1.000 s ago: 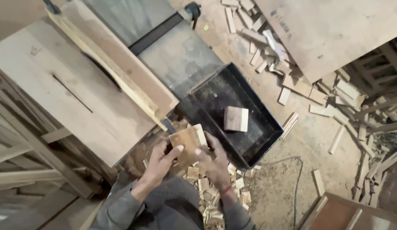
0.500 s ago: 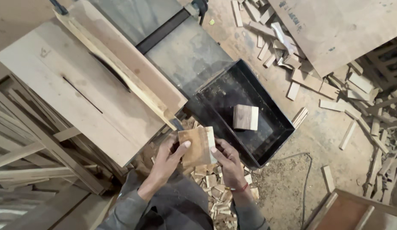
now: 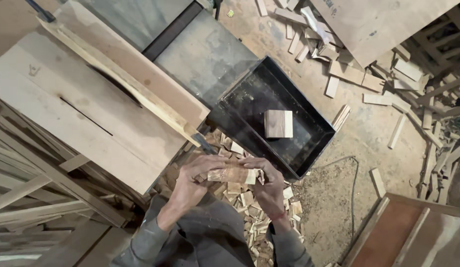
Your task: The person cuts small wooden blocks on a table saw, pushing each block against the blade to trim its edges, then places the cut pieces into a black tray beside the saw. They repeatedly pick up blocks, cut them, and set finished pieces aside.
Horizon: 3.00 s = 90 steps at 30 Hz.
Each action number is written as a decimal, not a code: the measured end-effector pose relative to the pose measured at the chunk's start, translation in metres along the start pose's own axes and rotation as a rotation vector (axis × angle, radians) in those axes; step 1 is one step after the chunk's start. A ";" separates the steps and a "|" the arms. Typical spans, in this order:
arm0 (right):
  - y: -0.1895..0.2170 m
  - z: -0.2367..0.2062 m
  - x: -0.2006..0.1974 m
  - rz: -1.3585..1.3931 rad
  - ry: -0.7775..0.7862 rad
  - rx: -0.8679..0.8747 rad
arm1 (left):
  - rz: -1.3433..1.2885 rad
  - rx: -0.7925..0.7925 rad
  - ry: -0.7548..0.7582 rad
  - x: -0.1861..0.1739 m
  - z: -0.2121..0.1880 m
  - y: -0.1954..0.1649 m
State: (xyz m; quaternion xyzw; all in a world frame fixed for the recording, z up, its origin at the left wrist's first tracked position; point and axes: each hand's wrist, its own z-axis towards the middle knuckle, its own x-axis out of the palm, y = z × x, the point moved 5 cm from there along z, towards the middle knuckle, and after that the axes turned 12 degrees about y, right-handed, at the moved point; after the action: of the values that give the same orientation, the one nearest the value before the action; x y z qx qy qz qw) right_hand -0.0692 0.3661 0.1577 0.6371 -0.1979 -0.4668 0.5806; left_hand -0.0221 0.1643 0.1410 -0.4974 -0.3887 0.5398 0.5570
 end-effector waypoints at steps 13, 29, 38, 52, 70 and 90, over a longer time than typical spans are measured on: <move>-0.019 -0.001 0.019 0.390 0.161 0.387 | -0.302 -0.342 -0.045 0.012 -0.027 0.034; -0.029 0.000 0.064 0.470 0.061 0.378 | -0.296 -0.520 0.019 0.016 -0.075 0.044; 0.009 0.003 0.067 0.242 0.268 0.153 | -0.117 -0.516 -0.149 -0.013 -0.093 0.023; 0.034 0.011 0.078 0.158 0.376 -0.013 | 0.074 -0.145 -0.218 -0.041 -0.110 0.014; 0.024 0.016 0.103 0.271 0.298 0.128 | 0.001 -0.084 -0.319 -0.058 -0.132 0.010; -0.007 0.041 0.155 0.755 0.500 0.586 | 0.422 0.065 -0.317 -0.085 -0.141 0.011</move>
State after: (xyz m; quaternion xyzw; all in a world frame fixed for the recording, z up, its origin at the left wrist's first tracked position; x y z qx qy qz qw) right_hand -0.0294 0.2216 0.0991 0.7486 -0.3908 0.0152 0.5354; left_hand 0.1026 0.0609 0.1100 -0.4583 -0.3411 0.7275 0.3798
